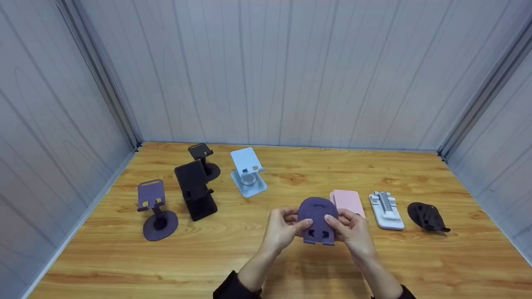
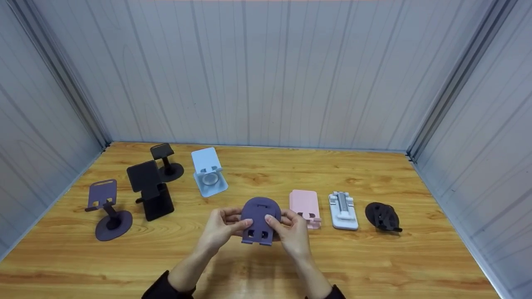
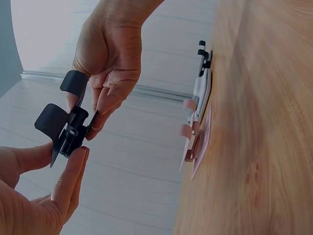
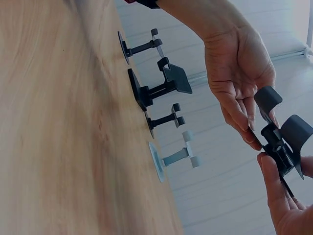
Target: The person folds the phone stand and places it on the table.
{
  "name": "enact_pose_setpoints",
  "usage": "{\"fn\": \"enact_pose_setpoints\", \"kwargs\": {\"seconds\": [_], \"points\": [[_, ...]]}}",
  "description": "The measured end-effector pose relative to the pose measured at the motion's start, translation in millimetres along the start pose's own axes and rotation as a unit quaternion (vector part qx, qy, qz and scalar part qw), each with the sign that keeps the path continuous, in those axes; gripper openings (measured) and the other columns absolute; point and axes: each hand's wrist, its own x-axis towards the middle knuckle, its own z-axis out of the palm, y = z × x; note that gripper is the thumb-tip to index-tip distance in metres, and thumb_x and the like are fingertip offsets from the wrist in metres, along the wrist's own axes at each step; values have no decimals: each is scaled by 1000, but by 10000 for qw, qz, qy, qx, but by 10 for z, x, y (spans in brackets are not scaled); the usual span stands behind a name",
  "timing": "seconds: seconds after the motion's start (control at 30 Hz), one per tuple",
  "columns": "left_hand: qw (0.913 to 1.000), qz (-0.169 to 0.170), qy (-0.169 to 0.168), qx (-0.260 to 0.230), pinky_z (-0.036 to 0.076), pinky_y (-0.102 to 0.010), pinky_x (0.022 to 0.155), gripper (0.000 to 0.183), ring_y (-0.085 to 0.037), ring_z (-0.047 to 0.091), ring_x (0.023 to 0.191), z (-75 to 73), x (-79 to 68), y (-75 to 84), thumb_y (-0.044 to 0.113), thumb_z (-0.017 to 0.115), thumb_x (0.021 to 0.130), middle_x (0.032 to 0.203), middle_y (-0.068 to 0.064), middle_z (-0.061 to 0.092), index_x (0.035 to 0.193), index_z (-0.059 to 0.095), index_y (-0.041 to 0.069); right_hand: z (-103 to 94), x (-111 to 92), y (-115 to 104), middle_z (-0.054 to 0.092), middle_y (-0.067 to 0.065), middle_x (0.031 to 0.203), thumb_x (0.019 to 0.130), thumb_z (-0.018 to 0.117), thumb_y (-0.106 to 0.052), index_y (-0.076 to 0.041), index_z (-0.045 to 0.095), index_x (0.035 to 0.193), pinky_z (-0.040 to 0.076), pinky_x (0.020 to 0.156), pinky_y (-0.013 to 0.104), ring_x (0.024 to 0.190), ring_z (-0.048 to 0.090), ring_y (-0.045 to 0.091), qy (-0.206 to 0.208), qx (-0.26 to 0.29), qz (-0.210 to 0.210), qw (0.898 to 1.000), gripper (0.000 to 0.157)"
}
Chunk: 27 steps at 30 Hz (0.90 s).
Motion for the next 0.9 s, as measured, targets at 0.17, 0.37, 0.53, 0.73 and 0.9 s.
{"fn": "enact_pose_setpoints", "kwargs": {"seconds": [0.17, 0.37, 0.53, 0.73, 0.9], "points": [[9999, -35, 151, 63, 53, -29, 54, 29, -20, 63, 63, 16, 13, -58, -4, 69, 72, 74, -17, 64, 97, 59, -13, -6, 25, 47, 65, 16, 80, 83, 60, -3, 11, 54, 98, 53, 61, 35, 70, 64, 27, 0, -41, 123, 9999, 22], [9998, -47, 193, -26, 53, -28, 57, 31, -21, 64, 65, 31, 20, -72, -3, 68, 74, 76, -18, 64, 100, 58, -14, -22, 40, 63, 65, 17, 87, 84, 59, -6, 12, 50, 109, 53, 62, 34, 71, 64, 25, 26, -143, 310, 9994, 32], [9999, 3, -63, 89, 53, -29, 57, 34, -24, 64, 67, 26, 10, -76, 0, 65, 78, 78, -19, 64, 106, 55, -15, -13, 30, 49, 64, 19, 90, 84, 59, -6, 13, 49, 111, 53, 63, 33, 73, 64, 25, 116, -163, 327, 9993, 34], [9880, 405, 104, 1486, 50, -24, 53, 42, -16, 60, 62, -15, 1, -74, 15, 71, 76, 74, -9, 62, 105, 56, -11, -50, 74, 167, 64, 19, 87, 83, 62, -10, 11, 54, 103, 53, 61, 34, 73, 64, 26, -57, -65, -161, 9998, 31], [9683, 596, 507, 2371, 46, -20, 54, 31, -10, 52, 60, -44, -15, -62, 21, 75, 71, 68, -3, 56, 85, 59, -2, -207, 280, 543, 65, 17, 89, 82, 65, -17, 5, 56, 103, 53, 60, 37, 74, 64, 28, -437, 126, -566, 9974, 31]]}}
